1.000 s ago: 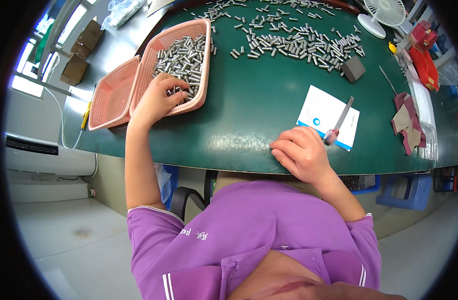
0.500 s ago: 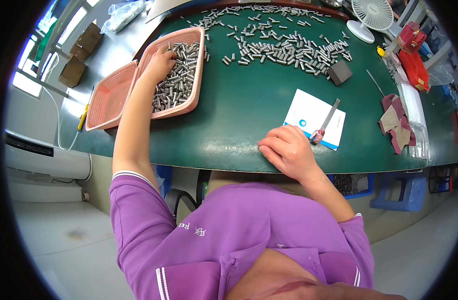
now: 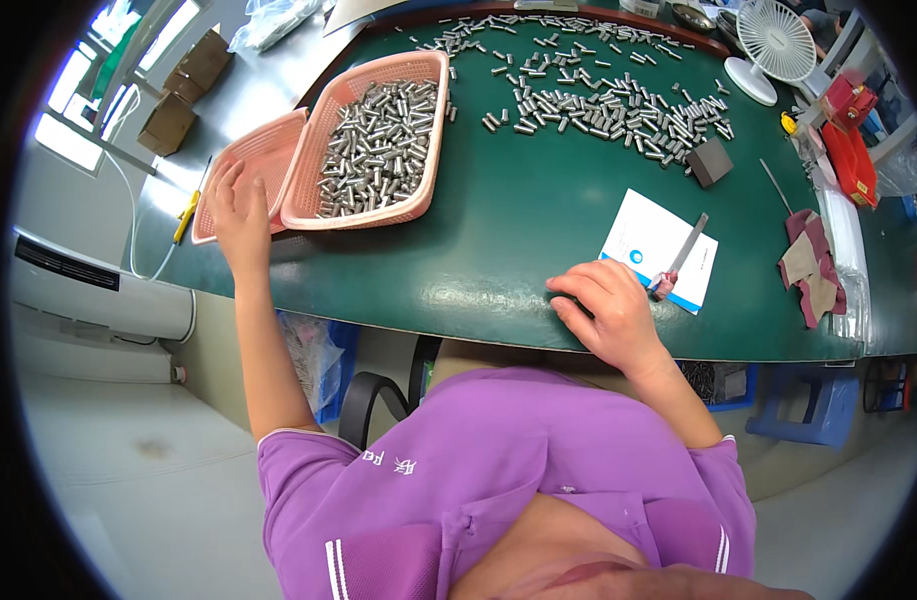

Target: The person sorts and groups small metal pins by hand, inspecting them at a workbench.

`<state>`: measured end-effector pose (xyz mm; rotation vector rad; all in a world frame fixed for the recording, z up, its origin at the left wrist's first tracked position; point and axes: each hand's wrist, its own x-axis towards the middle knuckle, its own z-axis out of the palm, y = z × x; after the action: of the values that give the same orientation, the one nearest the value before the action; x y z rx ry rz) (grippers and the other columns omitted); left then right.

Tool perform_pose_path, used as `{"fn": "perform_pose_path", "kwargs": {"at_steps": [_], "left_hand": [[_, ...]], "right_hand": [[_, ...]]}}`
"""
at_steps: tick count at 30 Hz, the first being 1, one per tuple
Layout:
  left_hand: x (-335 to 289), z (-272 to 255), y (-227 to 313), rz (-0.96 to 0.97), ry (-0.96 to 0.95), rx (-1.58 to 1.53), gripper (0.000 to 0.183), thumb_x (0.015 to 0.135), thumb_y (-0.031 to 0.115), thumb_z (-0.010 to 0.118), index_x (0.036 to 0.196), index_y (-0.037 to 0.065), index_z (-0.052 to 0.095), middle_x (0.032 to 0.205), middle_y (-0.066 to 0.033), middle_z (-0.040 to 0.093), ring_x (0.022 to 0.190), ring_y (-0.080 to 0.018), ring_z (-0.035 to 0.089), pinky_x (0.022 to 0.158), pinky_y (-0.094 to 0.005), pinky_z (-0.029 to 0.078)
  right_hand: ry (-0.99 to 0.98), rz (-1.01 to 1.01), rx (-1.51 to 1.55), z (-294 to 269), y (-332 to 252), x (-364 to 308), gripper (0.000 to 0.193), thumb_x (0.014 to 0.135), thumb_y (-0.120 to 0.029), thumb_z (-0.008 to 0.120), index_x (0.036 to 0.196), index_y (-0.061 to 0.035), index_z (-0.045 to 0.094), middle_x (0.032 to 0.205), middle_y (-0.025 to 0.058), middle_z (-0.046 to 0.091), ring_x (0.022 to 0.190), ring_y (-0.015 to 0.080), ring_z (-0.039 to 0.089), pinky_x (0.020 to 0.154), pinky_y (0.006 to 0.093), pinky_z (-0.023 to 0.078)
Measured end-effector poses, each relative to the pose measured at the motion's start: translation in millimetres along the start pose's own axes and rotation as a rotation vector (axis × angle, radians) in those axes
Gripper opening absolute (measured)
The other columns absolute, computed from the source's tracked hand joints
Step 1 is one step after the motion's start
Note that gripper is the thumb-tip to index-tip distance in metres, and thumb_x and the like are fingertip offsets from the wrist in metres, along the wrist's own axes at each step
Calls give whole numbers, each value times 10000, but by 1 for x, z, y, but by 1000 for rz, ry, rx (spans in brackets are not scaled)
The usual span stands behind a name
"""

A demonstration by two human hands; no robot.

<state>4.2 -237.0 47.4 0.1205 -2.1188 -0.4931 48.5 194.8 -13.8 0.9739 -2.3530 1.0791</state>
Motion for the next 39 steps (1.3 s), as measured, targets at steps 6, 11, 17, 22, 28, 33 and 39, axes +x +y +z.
{"fn": "perform_pose_path", "kwargs": {"at_steps": [6, 11, 17, 22, 28, 33, 39], "left_hand": [[-39, 18, 55, 235, -34, 6, 328, 894, 219, 637, 1178, 57, 608, 1321, -168, 505, 1216, -349, 485, 1050, -447, 347], [-31, 3, -42, 6, -71, 225, 254, 913, 259, 614, 1066, 59, 650, 1207, -131, 589, 1178, -327, 507, 1044, -465, 345], [-48, -35, -52, -81, -308, 310, 339, 726, 293, 782, 736, 15, 588, 854, -131, 607, 1055, -329, 565, 864, -427, 447], [-75, -65, -79, -35, -101, 313, 318, 709, 203, 803, 714, 5, 554, 844, -138, 596, 1061, -348, 565, 879, -425, 443], [-89, -63, -71, -217, 311, 84, 323, 817, 250, 747, 734, 0, 561, 838, -122, 591, 1036, -337, 571, 935, -462, 430], [-90, -27, -66, -138, 362, 181, 252, 831, 218, 728, 800, 39, 554, 959, -95, 605, 1153, -363, 485, 1015, -488, 351], [-95, -11, -66, -167, 379, 251, 208, 831, 158, 724, 860, 34, 560, 1063, -94, 590, 1231, -373, 435, 1026, -488, 336]], "right_hand": [[13, 47, -26, -1, 2, -2, 216, 780, -114, 702, 990, -88, 656, 898, 63, 636, 827, 258, 590, 748, 375, 462], [16, 53, -47, 1, -3, 1, 216, 775, -86, 695, 988, -67, 659, 912, 77, 644, 852, 269, 594, 757, 376, 467], [18, 68, -64, 2, -4, 0, 212, 763, -62, 692, 973, -60, 664, 911, 80, 643, 854, 277, 592, 750, 373, 473], [-91, 91, -15, 0, -15, 9, 295, 762, -88, 700, 1052, -72, 648, 1066, 109, 615, 959, 296, 580, 828, 383, 476], [-351, 22, -7, 31, -35, 94, 775, 721, -210, 761, 1412, -192, 410, 1499, 227, 223, 1352, 432, 302, 1092, 480, 339], [-288, -62, 42, 104, -7, 140, 693, 676, -201, 807, 1316, -238, 545, 1516, 264, 187, 1337, 429, 354, 1074, 441, 367], [-139, -85, 130, 126, 1, 145, 351, 694, -133, 784, 1032, -190, 707, 1446, 268, 348, 1277, 445, 424, 1044, 443, 399]]}}
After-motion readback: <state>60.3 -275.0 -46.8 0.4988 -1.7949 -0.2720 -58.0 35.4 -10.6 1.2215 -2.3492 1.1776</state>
